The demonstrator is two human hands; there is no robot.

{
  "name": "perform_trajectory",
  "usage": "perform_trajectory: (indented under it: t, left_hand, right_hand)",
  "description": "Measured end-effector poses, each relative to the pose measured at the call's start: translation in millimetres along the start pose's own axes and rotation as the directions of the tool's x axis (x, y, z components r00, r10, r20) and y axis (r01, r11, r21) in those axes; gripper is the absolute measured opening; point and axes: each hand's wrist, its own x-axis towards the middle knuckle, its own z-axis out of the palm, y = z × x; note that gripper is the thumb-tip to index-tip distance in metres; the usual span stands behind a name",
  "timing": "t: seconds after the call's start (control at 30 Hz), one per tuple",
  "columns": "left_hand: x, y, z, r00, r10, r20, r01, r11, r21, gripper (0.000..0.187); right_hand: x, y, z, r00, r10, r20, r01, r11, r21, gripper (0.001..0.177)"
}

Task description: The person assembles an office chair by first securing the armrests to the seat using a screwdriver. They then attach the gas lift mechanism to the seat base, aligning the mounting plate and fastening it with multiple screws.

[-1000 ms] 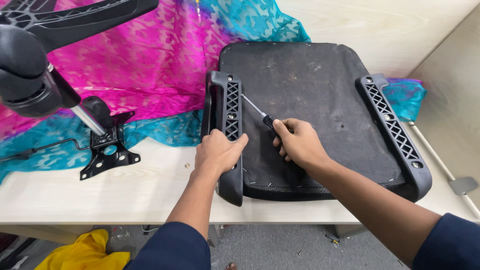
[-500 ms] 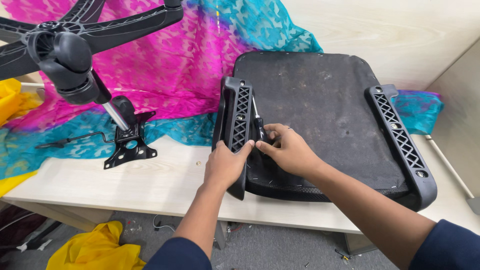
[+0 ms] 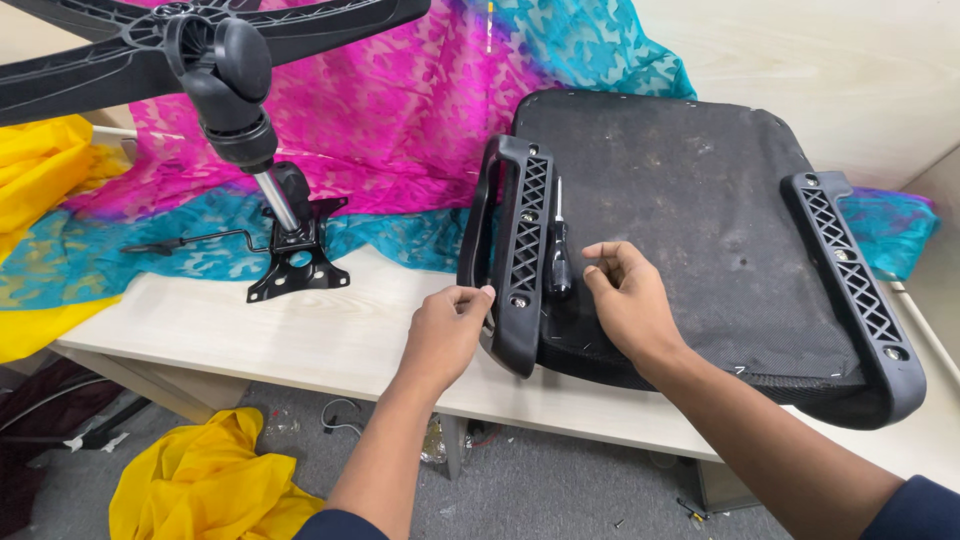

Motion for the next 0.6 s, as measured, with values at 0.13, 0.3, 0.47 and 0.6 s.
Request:
perform_trajectory:
  t: [0.13,0.3,0.47,0.6]
  left_hand:
    - [9.0,-12.6,-22.0,0.987,-0.071,0.147,0.070,0.997,0.012,0.053]
    - [22.4,-24.3,-49.0,0.890,-0.187,0.415,0.148,0.981,0.125,0.059]
    - [32.5,-38.8,-88.1,0.893,-0.196,0.405,0.133,0.975,0.178,0.063]
    - [49.4,-62.8,-126.5,0.935,-0.089,0.344,0.053,0.992,0.112,0.074]
  right_hand:
    - [-5.6,-2.5,9.6,0.991,-0.049,-0.127,0.046,0.998,-0.031,0.012]
    - [-26.2,-22.4,37.0,0.950,-0.184,-0.252,0.157,0.980,-0.125,0.003]
    - [-33.0,-59.3,78.9,0.811,-0.571,-0.127,0.482,0.776,-0.406,0.010]
    - [-33.8,-77.9,114.6,0.787,-0.615,-0.061,0.522,0.714,-0.466,0.011]
